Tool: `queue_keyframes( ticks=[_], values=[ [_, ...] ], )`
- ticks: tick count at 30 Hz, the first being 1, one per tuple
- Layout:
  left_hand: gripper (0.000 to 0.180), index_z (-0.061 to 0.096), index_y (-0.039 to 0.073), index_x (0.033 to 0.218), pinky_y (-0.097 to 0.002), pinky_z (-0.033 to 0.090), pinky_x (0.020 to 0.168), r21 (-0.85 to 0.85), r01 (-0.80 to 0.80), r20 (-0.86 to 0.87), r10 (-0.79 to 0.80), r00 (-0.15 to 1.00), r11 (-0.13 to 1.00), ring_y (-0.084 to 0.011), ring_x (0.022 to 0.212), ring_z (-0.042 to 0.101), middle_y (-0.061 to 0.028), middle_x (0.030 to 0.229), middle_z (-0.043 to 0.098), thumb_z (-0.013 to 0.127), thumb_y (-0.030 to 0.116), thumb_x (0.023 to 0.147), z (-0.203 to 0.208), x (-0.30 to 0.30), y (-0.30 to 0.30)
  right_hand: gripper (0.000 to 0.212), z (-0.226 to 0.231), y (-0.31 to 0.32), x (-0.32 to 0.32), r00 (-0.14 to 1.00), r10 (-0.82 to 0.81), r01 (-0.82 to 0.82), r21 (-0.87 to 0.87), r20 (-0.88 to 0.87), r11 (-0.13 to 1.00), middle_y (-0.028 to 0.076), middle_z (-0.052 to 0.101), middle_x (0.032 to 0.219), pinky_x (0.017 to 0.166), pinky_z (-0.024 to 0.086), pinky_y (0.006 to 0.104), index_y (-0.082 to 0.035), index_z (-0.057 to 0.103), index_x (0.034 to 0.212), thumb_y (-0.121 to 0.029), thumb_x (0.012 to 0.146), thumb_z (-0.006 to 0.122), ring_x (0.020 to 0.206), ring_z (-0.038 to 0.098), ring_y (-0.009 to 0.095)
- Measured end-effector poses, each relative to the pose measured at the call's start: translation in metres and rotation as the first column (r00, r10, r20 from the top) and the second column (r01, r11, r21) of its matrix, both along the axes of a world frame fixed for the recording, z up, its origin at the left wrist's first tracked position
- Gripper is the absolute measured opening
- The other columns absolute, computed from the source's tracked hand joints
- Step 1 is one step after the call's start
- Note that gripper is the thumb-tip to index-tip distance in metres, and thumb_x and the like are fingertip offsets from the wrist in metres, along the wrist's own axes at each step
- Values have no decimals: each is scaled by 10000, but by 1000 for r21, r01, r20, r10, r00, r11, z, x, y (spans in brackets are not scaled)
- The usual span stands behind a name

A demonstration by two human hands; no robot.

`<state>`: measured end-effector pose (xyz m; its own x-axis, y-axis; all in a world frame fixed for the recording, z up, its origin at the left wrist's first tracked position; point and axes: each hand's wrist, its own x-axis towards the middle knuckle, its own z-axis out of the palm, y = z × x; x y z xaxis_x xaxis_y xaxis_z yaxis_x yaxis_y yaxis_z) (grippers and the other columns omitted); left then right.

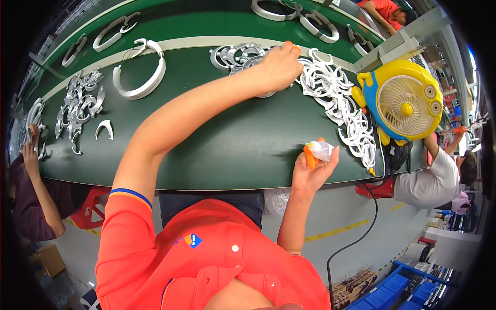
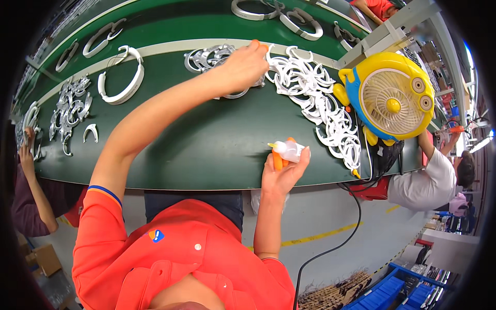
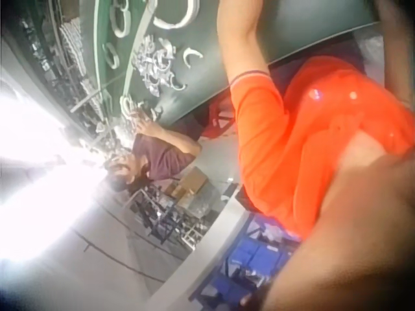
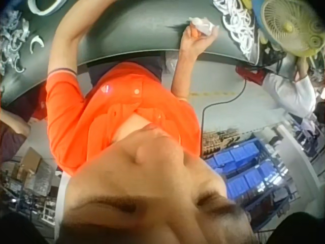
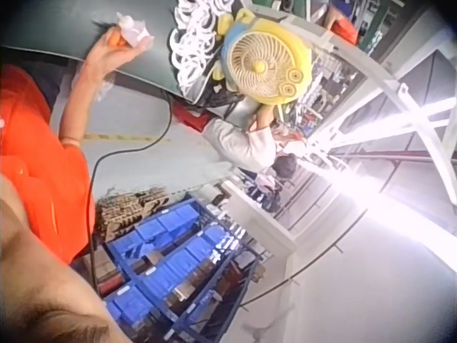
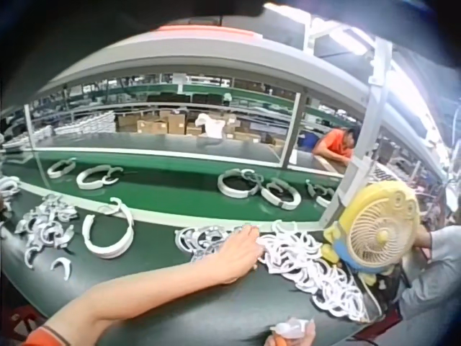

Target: Gluing and assembling white plastic crescent parts with silver decorative components on a production line.

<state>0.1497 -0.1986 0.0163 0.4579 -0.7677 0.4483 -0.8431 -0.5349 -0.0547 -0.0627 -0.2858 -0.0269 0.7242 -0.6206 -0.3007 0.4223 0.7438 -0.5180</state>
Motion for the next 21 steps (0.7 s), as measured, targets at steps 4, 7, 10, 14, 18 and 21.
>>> queue_keyframes(
  ticks=[4,7,10,14,18,21],
  values=[
    [177,677,46,892,-343,479,749,-318,-96,-533,-94,841,943,-241,885,580,-112,907,636,682,171,767,33,35,23,418,0,3,1,1000,20,-20,-22,-3,1000,17,526,729,371,265,202,1,541,1003,-389,860,579,520,410,79],
    [197,640,19,956,-292,465,670,-593,-169,-589,-281,758,787,-161,704,591,-92,809,647,640,169,828,43,41,49,422,-4,0,1,999,47,-47,-10,13,999,15,520,713,373,259,203,3,540,1006,-390,858,581,516,402,80],
    [226,615,9,985,-306,461,637,-480,-116,-716,-312,625,870,-183,679,575,-108,796,628,615,187,846,63,-1,79,427,2,1,-1,1000,10,-10,44,5,999,21,511,696,367,262,205,13,529,1019,-377,858,589,498,383,83],
    [238,618,32,1009,-394,474,698,-7,336,-814,-200,545,942,-304,805,614,-177,838,631,537,31,785,39,-59,124,392,3,4,-3,995,58,-61,40,75,997,20,507,695,343,269,202,24,524,1020,-335,871,583,465,367,74],
    [235,634,84,1029,-366,445,785,174,350,-875,-19,483,921,-287,1037,514,-146,1228,493,570,66,803,12,-80,150,395,10,25,5,993,111,-112,44,35,993,26,513,713,347,274,198,26,524,1010,-339,870,582,472,377,72],
    [292,629,119,1073,-361,414,875,-51,330,-847,-216,485,942,-290,1139,411,-104,1351,368,610,67,786,0,-90,167,405,10,38,10,989,145,-144,13,-6,989,36,513,736,355,282,194,29,516,1010,-340,863,589,487,390,74]
  ],
)
